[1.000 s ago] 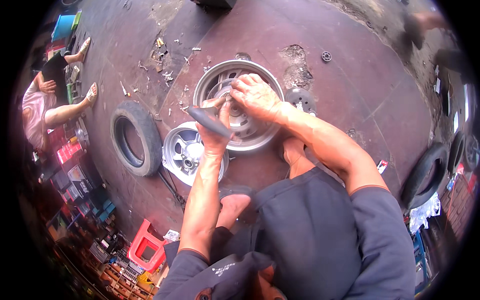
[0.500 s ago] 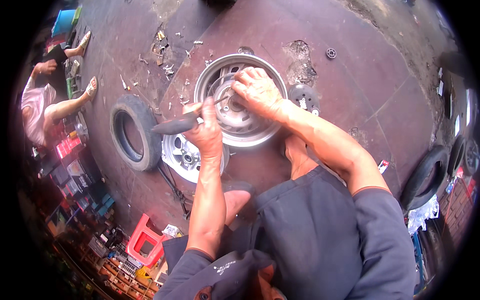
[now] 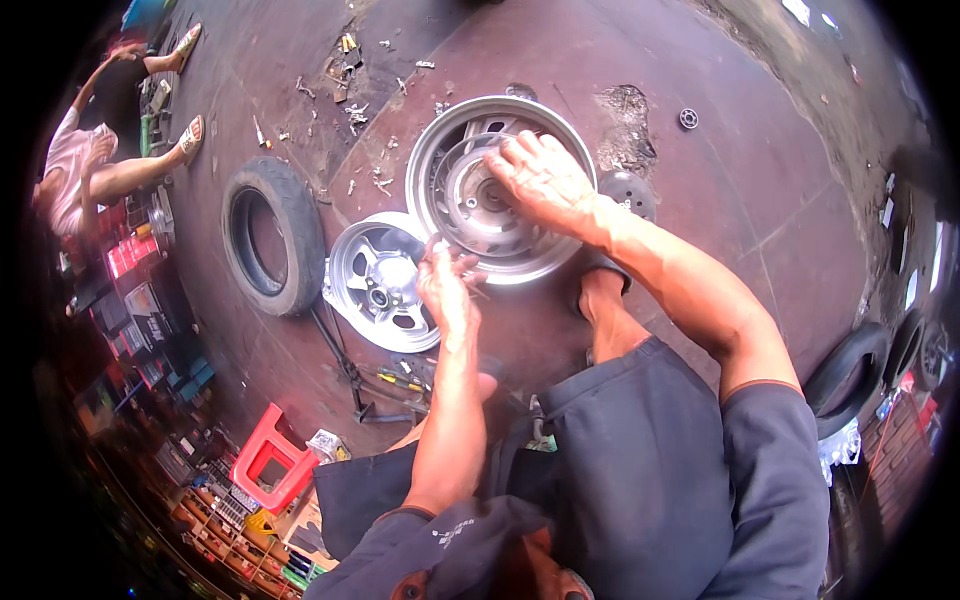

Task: The person removes and replaces a brake disc on a wheel hub by loosening several bolts with a T-handle wrench, removing the old disc, and then positioning and securing a new disc in place.

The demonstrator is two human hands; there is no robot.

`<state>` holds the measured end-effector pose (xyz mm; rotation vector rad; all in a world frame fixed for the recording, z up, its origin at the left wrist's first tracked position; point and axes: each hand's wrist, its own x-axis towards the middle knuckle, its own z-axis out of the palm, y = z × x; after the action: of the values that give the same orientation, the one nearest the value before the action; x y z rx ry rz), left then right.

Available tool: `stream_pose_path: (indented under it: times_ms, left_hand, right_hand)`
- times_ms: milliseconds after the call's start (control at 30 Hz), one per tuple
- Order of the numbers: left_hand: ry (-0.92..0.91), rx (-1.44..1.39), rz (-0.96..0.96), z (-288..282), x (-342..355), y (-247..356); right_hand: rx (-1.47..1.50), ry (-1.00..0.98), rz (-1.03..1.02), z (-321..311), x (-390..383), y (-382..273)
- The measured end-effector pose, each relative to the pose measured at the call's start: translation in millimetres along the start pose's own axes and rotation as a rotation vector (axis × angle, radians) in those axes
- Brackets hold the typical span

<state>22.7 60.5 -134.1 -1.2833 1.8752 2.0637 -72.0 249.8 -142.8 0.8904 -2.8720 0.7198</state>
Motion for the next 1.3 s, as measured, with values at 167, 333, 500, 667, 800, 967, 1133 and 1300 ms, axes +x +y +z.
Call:
stream_pose_path:
  times_ms: [167,333,500,667,800,967,1133,1300]
  left_hand:
    - [-0.002,-0.056,-0.053,17.0,1.1,-8.3]
    - [0.009,-0.127,-0.136,19.4,9.5,-4.9]
    - [-0.036,-0.180,-0.084,14.7,15.0,-12.1]
    - [-0.045,-0.258,-0.090,17.7,15.7,-10.7]
    - [-0.114,-0.276,-0.056,11.4,20.6,-18.7]
    - [-0.095,-0.409,-0.086,16.0,22.7,-23.3]
    - [-0.122,-0.364,0.113,12.2,3.9,9.9]
    - [-0.006,0.141,0.488,-31.6,-17.0,119.0]
  right_hand:
    - [-0.042,-0.077,-0.015,0.5,3.3,5.6]
    - [-0.031,-0.051,-0.108,-4.6,2.7,8.9]
    - [0.047,-0.015,-0.041,-3.3,-2.7,15.5]
    - [0.846,0.228,0.559,-13.9,-6.1,15.5]
    - [1.879,0.241,0.932,-18.1,-22.4,25.9]
    - [2.203,0.330,0.873,-25.1,-31.6,30.1]
    - [1.334,0.211,1.101,-34.2,-28.2,19.5]
    - [1.354,0.170,1.143,-31.6,-60.6,41.9]
